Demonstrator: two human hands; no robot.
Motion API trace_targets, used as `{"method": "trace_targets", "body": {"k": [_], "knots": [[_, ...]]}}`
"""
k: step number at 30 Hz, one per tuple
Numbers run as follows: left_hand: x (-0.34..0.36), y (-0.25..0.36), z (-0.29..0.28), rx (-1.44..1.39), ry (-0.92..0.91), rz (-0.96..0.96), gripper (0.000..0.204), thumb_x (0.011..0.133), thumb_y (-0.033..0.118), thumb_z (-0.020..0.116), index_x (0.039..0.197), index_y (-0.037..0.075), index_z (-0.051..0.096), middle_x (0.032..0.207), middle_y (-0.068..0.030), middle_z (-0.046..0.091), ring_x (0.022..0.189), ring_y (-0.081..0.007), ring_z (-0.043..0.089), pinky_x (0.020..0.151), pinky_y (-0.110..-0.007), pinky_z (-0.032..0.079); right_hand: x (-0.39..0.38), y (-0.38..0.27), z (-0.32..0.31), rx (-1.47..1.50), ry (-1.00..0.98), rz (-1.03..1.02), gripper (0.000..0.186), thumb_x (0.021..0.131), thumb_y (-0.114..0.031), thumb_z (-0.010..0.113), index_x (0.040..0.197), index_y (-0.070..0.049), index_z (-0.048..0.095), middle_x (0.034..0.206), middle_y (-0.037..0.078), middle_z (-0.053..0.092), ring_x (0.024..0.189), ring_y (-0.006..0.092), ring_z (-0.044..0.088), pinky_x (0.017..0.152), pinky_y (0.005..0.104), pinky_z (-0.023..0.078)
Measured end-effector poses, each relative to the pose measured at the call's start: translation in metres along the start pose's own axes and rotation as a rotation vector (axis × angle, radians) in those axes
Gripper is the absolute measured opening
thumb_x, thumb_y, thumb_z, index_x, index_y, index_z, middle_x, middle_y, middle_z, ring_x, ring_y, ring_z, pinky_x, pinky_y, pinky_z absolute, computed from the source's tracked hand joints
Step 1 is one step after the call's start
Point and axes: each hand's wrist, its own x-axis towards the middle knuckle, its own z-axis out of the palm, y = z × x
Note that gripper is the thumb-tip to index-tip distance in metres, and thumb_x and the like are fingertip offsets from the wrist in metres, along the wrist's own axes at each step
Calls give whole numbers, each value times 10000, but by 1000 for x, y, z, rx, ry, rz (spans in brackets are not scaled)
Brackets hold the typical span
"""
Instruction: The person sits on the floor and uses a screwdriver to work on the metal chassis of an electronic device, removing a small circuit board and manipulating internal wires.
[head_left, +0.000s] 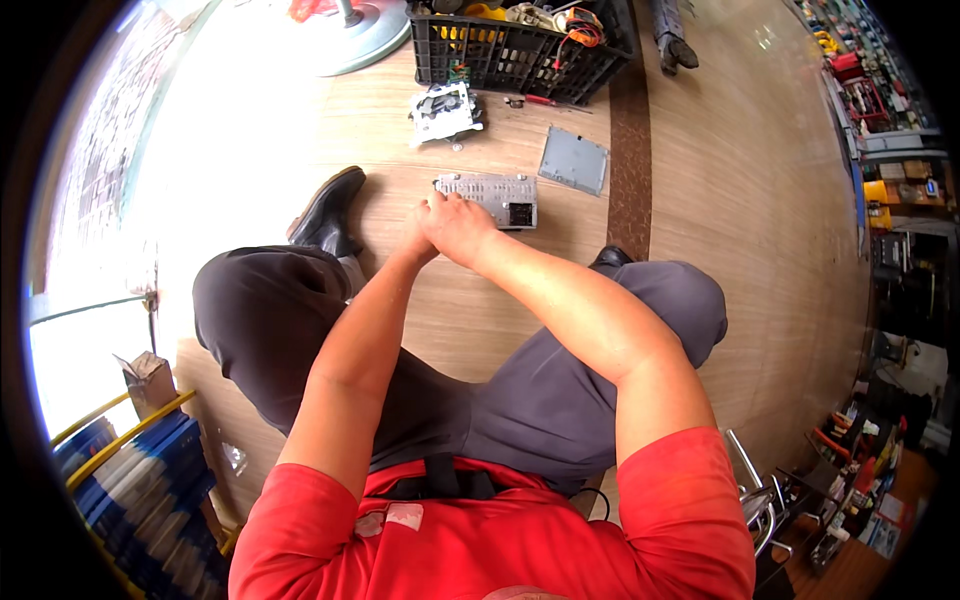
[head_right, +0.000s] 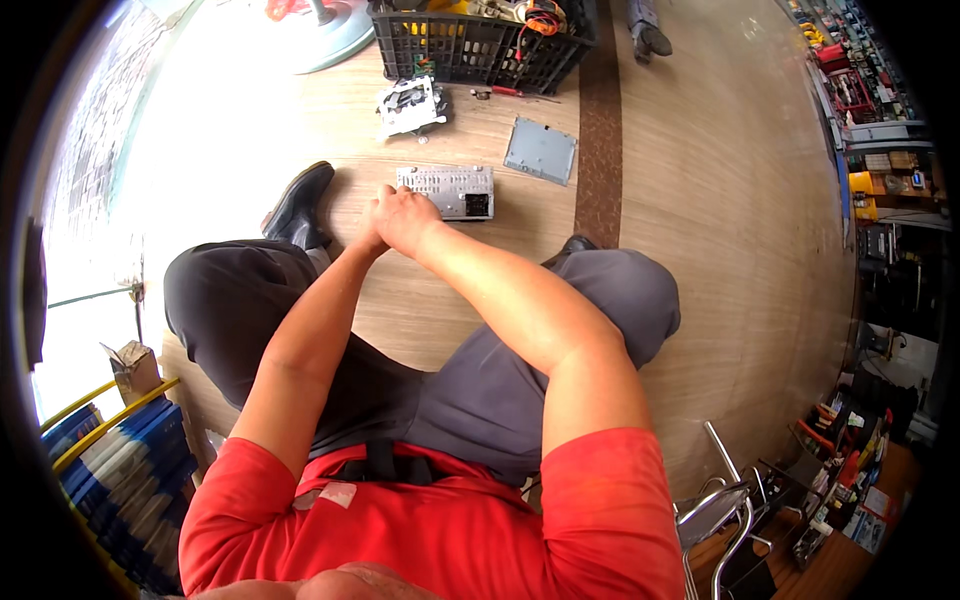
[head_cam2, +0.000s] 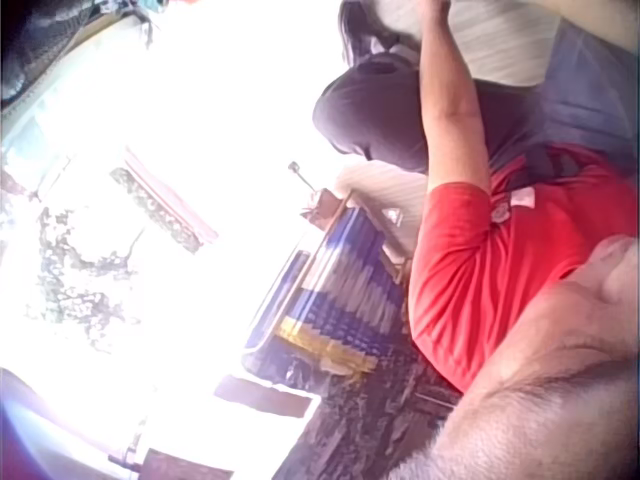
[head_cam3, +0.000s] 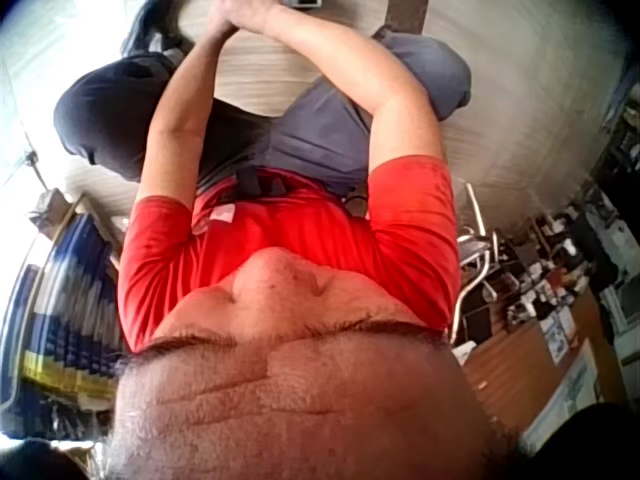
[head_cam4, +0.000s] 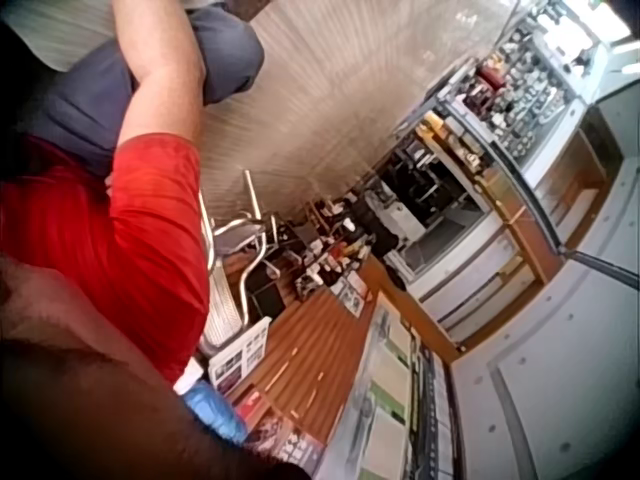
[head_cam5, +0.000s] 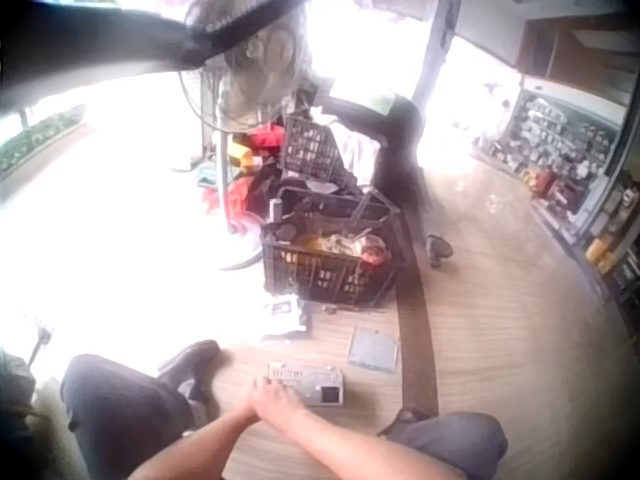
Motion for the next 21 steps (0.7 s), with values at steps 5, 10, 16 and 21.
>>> {"method": "trace_targets", "body": {"k": [5, 10, 16, 21], "knots": [[5, 9, -7, -73, 8, -40, 291, 832, 187, 685, 1016, -6, 570, 977, -282, 655, 947, -465, 635, 769, -515, 515, 3, 0, -8, 32, -67, 148, 194, 891, -97, 547, 1056, 1, 567, 971, 200, 643, 864, 325, 702, 727, 398, 595], [1, 14, -16, -174, -21, -179, 288, 846, 213, 664, 1009, -9, 579, 988, -288, 645, 940, -471, 627, 777, -520, 518, 6, -1, -14, 37, -174, 198, 213, 915, -115, 532, 1074, 4, 609, 1001, 200, 665, 897, 324, 705, 738, 391, 595], [-3, 11, -17, 1, 17, -28, 271, 851, 191, 641, 1023, -7, 573, 981, -286, 646, 942, -478, 621, 791, -522, 520, 0, 2, -5, -47, -10, -37, 199, 886, -85, 551, 1057, 12, 583, 997, 210, 639, 863, 322, 705, 725, 388, 601], [2, 31, -37, 0, -61, -66, 273, 853, 193, 637, 1037, 2, 572, 992, -290, 647, 960, -469, 624, 804, -523, 520, 2, 0, -10, -4, -135, 111, 220, 916, -112, 521, 1080, -10, 626, 1049, 217, 652, 942, 328, 692, 780, 394, 589]]}}
